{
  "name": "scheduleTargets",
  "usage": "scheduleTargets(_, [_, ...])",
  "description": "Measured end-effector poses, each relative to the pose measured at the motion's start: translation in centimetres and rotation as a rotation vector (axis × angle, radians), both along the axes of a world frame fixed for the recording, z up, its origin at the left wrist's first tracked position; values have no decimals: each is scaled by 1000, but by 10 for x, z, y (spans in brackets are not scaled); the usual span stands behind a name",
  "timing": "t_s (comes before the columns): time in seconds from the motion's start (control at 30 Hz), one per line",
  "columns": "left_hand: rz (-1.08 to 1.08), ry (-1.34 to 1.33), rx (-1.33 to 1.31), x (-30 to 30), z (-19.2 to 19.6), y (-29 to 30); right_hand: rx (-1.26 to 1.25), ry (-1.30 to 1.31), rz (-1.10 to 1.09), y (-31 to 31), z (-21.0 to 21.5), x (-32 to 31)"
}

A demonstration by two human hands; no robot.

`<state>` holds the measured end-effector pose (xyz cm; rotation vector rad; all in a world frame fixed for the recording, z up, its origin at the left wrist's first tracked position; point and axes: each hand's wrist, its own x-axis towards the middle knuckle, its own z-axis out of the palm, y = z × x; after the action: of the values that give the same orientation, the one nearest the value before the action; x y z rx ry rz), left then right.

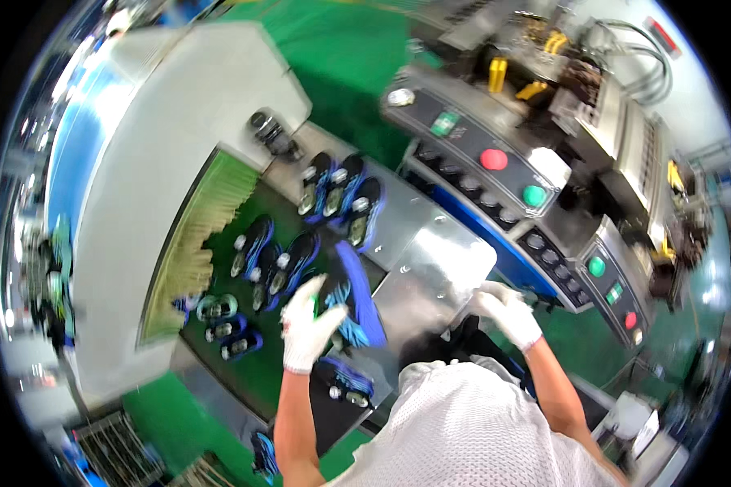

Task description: The person repeatedly picks up blue and black sneakers from a green conveyor belt, places them into a machine, and then removes them to place them back on the belt. The person wears white gloves and a white mesh shirt while performing this repetitive task in a factory setting.

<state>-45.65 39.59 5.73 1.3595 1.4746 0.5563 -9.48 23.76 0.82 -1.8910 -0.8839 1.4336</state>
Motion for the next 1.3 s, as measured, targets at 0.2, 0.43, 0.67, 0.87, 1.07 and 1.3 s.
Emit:
scheduleTargets(0.2, [-254,-556,80,121,31,-19,162,1425,-34,31,0,-49])
scheduleTargets(0.43, [-265,-574,130,241,24,-21,365,1044,-324,-21,70,99])
scheduleTargets(0.67, [-342,-481,4,320,-30,-30,726,1089,-525,-67,64,200])
scheduleTargets(0.87, [-404,-342,73,345,-2,-10,850,1156,-572,-56,125,218])
scheduleTargets(1.07, [-357,-391,192,332,2,29,892,1212,-620,-40,130,201])
scheduleTargets(1.3, [-495,-251,501,347,44,77,789,1090,-650,-21,141,184])
